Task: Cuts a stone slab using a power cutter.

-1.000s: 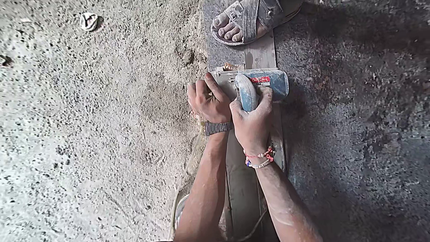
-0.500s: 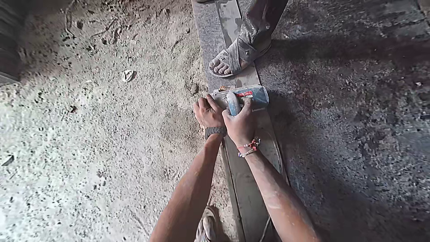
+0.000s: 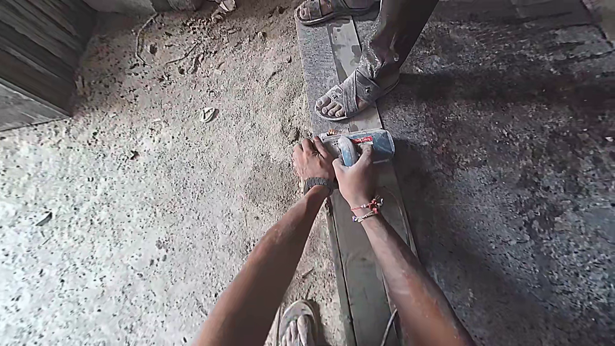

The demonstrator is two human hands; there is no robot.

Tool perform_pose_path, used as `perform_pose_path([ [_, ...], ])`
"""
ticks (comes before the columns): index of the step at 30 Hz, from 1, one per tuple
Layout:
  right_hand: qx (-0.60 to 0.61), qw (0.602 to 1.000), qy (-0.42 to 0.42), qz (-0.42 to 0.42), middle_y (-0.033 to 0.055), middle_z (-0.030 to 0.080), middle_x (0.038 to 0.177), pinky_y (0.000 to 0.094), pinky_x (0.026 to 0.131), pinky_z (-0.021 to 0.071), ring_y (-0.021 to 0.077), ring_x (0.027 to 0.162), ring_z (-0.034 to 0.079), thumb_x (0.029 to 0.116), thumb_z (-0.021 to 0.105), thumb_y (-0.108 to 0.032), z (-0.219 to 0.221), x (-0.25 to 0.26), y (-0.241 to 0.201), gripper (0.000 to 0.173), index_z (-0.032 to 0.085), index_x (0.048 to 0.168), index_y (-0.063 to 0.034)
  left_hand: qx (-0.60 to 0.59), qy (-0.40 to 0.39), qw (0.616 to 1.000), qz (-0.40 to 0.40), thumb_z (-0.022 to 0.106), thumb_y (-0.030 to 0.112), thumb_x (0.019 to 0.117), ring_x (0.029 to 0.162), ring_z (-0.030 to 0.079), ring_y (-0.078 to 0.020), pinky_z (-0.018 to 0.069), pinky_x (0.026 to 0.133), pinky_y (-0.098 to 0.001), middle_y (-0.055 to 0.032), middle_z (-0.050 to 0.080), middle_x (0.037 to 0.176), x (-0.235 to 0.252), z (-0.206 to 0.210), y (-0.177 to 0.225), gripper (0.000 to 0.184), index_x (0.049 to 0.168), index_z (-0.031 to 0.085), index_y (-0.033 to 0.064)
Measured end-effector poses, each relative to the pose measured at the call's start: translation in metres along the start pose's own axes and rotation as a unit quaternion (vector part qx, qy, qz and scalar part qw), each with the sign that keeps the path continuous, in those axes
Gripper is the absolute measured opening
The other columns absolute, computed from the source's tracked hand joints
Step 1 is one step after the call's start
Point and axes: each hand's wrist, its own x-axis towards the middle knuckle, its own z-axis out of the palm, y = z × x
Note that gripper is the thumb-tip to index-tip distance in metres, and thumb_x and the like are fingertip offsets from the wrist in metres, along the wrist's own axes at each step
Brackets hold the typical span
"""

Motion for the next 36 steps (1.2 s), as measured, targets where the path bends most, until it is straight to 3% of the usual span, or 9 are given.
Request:
perform_pose_path([
  [8,-0.003,0.999,0.028,-0.033,0.0178,0.07,0.093,0.0539,0.069,0.0553,0.0348,0.082,0.07,0.0827,0.08,-0.022,0.007,0.005,0.001,0.06,0.053,0.132,-0.0003,-0.012,-0.041,0.999,-0.017,0.037,0.044,0.1087,0.113,0.063,-0.0393,0.0496,0.093,-0.0594,-0.0207,0.065,0.115,0.009,-0.005,0.003,0.05,0.113,0.068,0.0049],
  [18,-0.01,0.998,0.039,-0.04,0.021,0.068,0.1,0.0549,0.077,0.0542,0.0363,0.09,0.069,0.083,0.079,-0.02,0.008,0.011,-0.005,0.059,0.054,0.132,0.0018,-0.031,-0.053,0.998,-0.02,0.036,0.043,0.1085,0.11,0.063,-0.0387,0.0502,0.091,-0.0575,-0.0193,0.063,0.111,0.017,-0.005,0.005,0.049,0.111,0.068,0.0058],
  [28,-0.001,0.998,0.041,-0.045,0.0169,0.068,0.098,0.0547,0.071,0.0521,0.0336,0.086,0.067,0.0814,0.078,-0.03,0.013,0.018,-0.003,0.059,0.054,0.128,-0.0027,-0.033,-0.031,0.999,-0.006,0.036,0.044,0.1089,0.105,0.064,-0.0364,0.0523,0.085,-0.0559,-0.0178,0.063,0.106,0.021,-0.001,0.005,0.048,0.105,0.066,0.0063],
  [31,0.001,0.997,0.048,-0.067,0.0156,0.067,0.099,0.0531,0.072,0.0527,0.0315,0.087,0.068,0.0855,0.075,-0.039,0.014,0.021,-0.001,0.059,0.054,0.127,-0.0028,-0.033,-0.041,0.999,-0.012,0.036,0.043,0.1086,0.107,0.065,-0.0365,0.0523,0.088,-0.0558,-0.0174,0.064,0.109,0.024,-0.003,0.008,0.049,0.107,0.067,0.006],
  [34,0.008,0.995,0.055,-0.086,0.0153,0.067,0.099,0.0515,0.073,0.054,0.0297,0.087,0.068,0.0917,0.066,-0.058,0.016,0.024,0.001,0.066,0.056,0.125,-0.0018,-0.025,-0.043,0.999,-0.014,0.036,0.043,0.1086,0.108,0.065,-0.0359,0.0523,0.089,-0.0553,-0.0174,0.065,0.111,0.027,-0.002,0.009,0.049,0.109,0.068,0.0058],
  [36,0.025,0.995,0.05,-0.079,0.0116,0.066,0.091,0.0481,0.066,0.0556,0.0252,0.075,0.067,0.0936,0.057,-0.069,0.017,0.025,0.001,0.071,0.056,0.122,-0.0038,-0.028,-0.031,0.999,-0.01,0.037,0.043,0.1081,0.108,0.065,-0.0351,0.0527,0.088,-0.0549,-0.0174,0.065,0.111,0.029,0.003,0.008,0.048,0.109,0.068,0.0067],
])
